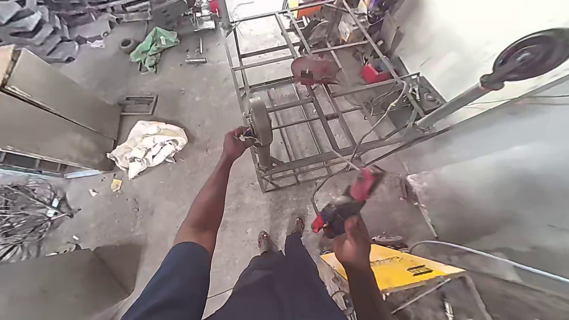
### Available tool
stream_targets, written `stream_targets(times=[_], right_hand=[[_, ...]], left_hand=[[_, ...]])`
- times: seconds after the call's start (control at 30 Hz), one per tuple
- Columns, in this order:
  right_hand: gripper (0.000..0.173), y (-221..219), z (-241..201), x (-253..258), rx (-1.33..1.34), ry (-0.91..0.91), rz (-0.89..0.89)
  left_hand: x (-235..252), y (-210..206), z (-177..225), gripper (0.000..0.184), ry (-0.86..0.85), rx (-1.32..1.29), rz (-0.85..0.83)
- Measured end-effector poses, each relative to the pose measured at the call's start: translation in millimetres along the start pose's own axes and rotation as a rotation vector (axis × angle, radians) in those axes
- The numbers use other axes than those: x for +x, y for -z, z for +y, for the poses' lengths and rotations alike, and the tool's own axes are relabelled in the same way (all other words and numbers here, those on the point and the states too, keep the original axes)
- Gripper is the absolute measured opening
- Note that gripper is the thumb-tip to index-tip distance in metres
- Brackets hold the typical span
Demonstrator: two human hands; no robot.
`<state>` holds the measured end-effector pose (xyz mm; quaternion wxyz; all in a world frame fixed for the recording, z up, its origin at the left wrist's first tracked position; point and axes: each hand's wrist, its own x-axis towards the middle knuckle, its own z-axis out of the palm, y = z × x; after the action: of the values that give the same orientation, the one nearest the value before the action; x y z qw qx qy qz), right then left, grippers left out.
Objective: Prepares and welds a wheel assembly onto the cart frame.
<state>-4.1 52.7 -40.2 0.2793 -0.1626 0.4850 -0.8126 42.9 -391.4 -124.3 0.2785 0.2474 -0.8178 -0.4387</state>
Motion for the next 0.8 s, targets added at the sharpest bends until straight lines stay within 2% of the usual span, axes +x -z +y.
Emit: stream_targets(times=[0.13,0.2,0.33,0.43,0.63,0.8], right_hand=[[0.089,6.9,59.4,21.6,-0.095,-0.119,0.007],[0.094,5.2,79.5,38.3,-0.159,-0.147,-0.009],[0.068,-13.4,112.2,74.8,-0.157,-0.228,0.028],[0.058,-22.8,134.5,94.0,-0.104,-0.283,0.02],[0.048,-38.5,155.3,113.4,-0.035,-0.339,0.011],[0.055,-43.8,163.7,120.1,-0.03,-0.363,-0.015]], left_hand=[[-2.3,2.4,3.7,0.039,0.014,0.01,0.001],[-3.1,0.9,5.6,0.037,0.01,0.054,0.009],[-0.8,1.1,3.6,0.037,-0.037,0.063,0.028],[-1.9,1.3,-0.5,0.038,-0.032,0.098,0.032],[-2.4,3.3,6.1,0.047,0.078,0.158,0.046],[-4.3,2.6,9.2,0.04,0.043,0.118,0.047]])
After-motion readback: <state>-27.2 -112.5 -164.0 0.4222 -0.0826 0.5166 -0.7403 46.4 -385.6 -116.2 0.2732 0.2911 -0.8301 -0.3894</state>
